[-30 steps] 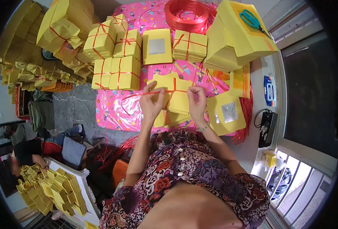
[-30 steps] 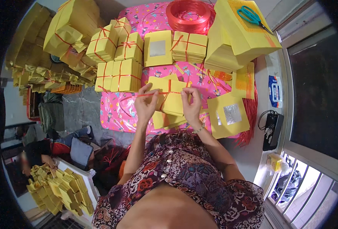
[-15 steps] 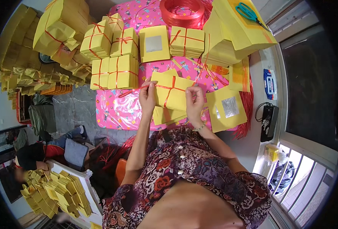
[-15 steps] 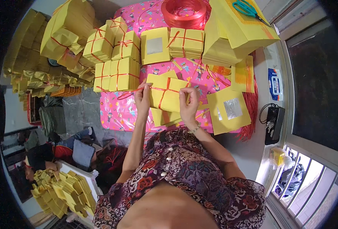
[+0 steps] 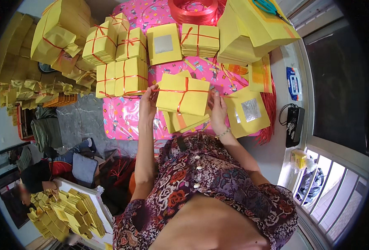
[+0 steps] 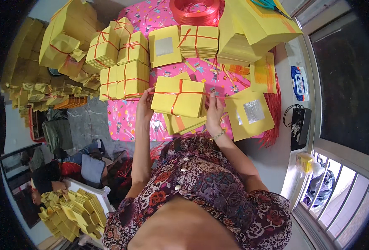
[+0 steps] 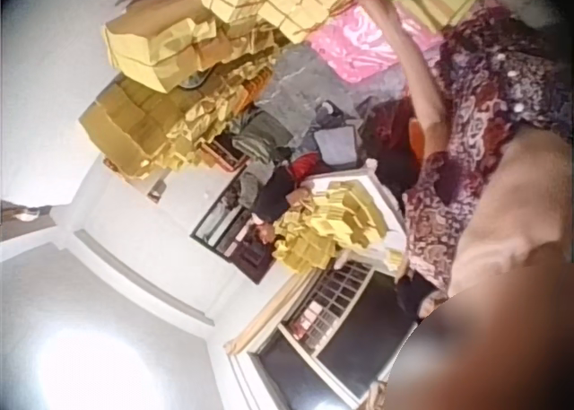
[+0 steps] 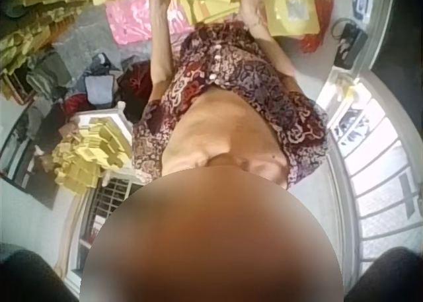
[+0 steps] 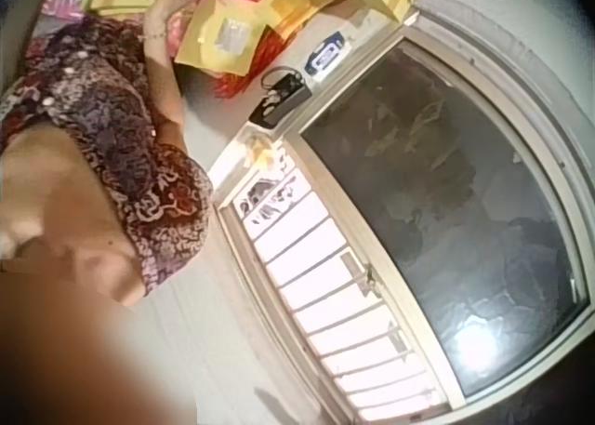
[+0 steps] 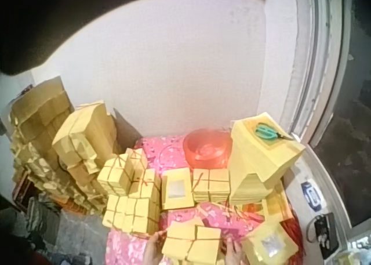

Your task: Bundling and tying stacks of joss paper with red string.

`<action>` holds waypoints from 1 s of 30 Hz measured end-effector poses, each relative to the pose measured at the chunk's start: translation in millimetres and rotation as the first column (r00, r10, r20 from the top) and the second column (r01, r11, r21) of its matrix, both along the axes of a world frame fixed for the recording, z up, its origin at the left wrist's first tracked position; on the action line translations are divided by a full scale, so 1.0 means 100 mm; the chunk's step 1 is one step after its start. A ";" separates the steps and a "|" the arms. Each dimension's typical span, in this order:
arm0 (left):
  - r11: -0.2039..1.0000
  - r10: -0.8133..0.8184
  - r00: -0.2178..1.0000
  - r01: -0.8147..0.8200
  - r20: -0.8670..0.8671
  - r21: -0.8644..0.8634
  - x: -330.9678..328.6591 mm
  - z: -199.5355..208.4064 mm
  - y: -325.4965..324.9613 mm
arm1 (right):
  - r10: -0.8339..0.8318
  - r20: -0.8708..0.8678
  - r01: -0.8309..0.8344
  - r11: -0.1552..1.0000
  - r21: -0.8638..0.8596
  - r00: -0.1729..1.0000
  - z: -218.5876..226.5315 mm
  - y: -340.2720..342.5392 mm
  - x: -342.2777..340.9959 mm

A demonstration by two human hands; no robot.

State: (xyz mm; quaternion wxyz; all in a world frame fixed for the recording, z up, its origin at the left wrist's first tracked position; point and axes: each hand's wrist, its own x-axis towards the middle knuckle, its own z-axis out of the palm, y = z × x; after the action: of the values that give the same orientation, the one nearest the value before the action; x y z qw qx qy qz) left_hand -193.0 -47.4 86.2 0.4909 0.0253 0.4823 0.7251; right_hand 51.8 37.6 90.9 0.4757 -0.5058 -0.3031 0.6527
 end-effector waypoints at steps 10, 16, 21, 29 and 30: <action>0.973 -0.142 0.990 0.141 0.005 -0.182 0.18 -0.18 0.14 | 0.101 0.190 -0.114 0.992 0.057 0.977 -0.34 -0.17 -0.04; 0.960 -0.178 0.982 0.186 0.056 -0.208 0.17 -0.24 0.13 | 0.063 0.262 -0.086 0.993 0.076 0.963 -0.24 -0.26 -0.14; 0.944 -0.265 0.963 0.268 0.039 -0.190 0.14 -0.13 0.16 | 0.319 0.354 -0.397 0.901 0.175 0.879 -0.41 -0.25 0.02; 0.929 -0.338 0.938 0.321 -0.074 -0.182 -0.01 -0.34 0.19 | 0.026 0.169 -0.048 0.991 0.126 0.985 -0.24 -0.37 -0.26; 0.940 -0.321 0.946 0.314 -0.041 -0.131 0.01 -0.37 0.20 | -0.061 0.173 0.033 0.986 0.162 0.983 -0.24 -0.36 -0.27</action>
State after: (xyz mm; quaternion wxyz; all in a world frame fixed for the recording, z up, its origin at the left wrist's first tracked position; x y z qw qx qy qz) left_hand -192.4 -27.8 49.2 0.5870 0.0946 0.5306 0.6041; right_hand 25.2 1.4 67.3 0.5009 -0.5293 -0.3832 0.5675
